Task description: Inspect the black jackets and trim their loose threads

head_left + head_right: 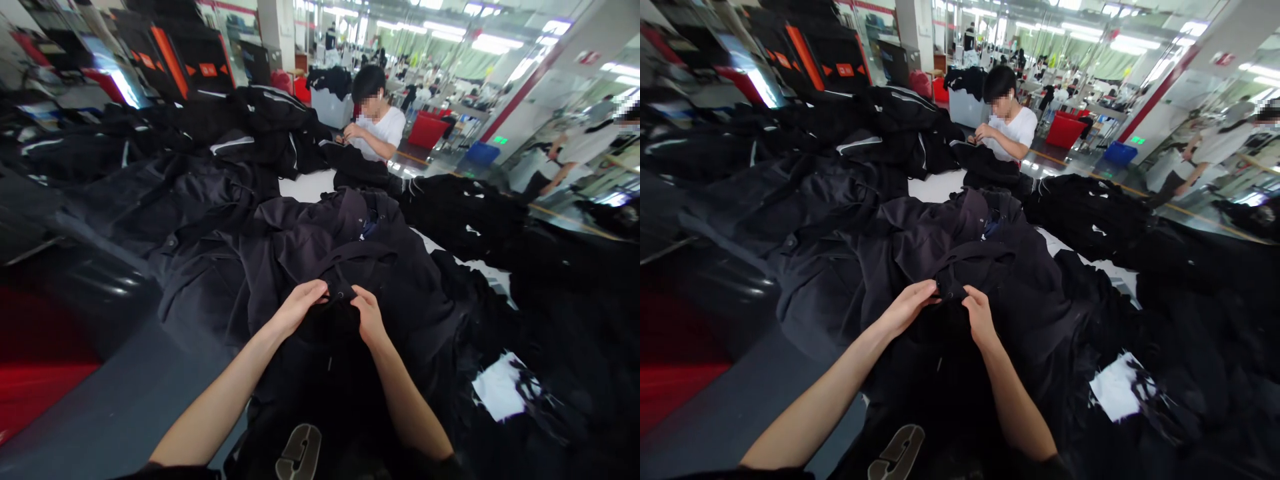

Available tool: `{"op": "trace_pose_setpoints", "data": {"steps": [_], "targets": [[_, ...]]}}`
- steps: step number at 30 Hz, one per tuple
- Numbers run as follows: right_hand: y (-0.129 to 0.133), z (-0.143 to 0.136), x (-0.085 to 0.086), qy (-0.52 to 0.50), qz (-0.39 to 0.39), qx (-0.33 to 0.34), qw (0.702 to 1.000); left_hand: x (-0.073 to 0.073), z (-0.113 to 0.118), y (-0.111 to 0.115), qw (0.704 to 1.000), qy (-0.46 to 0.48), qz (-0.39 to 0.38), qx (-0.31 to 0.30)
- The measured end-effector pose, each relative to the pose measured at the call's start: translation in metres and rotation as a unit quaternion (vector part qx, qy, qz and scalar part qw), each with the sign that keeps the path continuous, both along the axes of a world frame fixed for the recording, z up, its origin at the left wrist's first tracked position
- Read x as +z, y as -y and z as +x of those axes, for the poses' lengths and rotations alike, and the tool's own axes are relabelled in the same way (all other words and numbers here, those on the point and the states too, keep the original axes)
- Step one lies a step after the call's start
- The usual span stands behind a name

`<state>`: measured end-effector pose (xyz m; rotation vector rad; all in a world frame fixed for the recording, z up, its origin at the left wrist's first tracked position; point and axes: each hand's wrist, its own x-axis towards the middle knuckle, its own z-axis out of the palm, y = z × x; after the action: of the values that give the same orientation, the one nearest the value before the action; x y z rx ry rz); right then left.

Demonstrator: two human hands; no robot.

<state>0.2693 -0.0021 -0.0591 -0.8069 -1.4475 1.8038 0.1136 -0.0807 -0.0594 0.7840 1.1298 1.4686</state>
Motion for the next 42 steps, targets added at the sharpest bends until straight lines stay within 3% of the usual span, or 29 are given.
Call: {"op": "trace_pose_setpoints", "data": {"steps": [4,7,12,14,17,19,26,31,34,36,38,42], "targets": [[0.003,0.007,-0.003,0.098,0.121,0.005,0.988,0.001,-0.002,0.007,0.999,-0.037,-0.031,0.022],[0.004,0.013,0.001,0.176,0.249,0.024,0.952,0.002,-0.001,0.011,0.998,-0.036,-0.043,0.036],[0.011,0.018,0.024,0.104,0.461,-0.061,0.879,0.005,0.005,0.017,0.992,-0.128,-0.014,-0.014],[0.013,0.015,0.033,0.099,0.517,-0.025,0.85,0.006,0.008,0.02,0.987,-0.15,-0.009,-0.064],[0.011,0.008,0.037,0.149,0.561,0.089,0.809,0.007,0.009,0.024,0.981,-0.175,0.006,-0.086],[0.007,0.004,0.034,0.186,0.568,0.127,0.792,0.006,0.006,0.026,0.98,-0.183,0.013,-0.075],[-0.007,0.0,0.022,0.258,0.597,0.174,0.74,0.003,-0.007,0.031,0.974,-0.196,-0.005,-0.109],[-0.011,-0.005,0.011,0.238,0.62,0.166,0.729,0.004,-0.008,0.029,0.962,-0.223,-0.006,-0.158],[-0.017,-0.006,0.004,0.198,0.634,0.145,0.733,0.002,-0.016,0.026,0.934,-0.345,-0.018,-0.089],[-0.022,-0.006,0.001,0.172,0.638,0.143,0.737,-0.006,-0.024,0.023,0.889,-0.458,-0.013,0.01],[-0.024,-0.005,0.0,0.159,0.636,0.152,0.74,-0.02,-0.033,0.019,0.836,-0.545,0.003,0.068],[-0.025,-0.006,0.001,0.18,0.631,0.17,0.735,-0.049,-0.044,0.012,0.784,-0.619,0.018,0.049]]}}
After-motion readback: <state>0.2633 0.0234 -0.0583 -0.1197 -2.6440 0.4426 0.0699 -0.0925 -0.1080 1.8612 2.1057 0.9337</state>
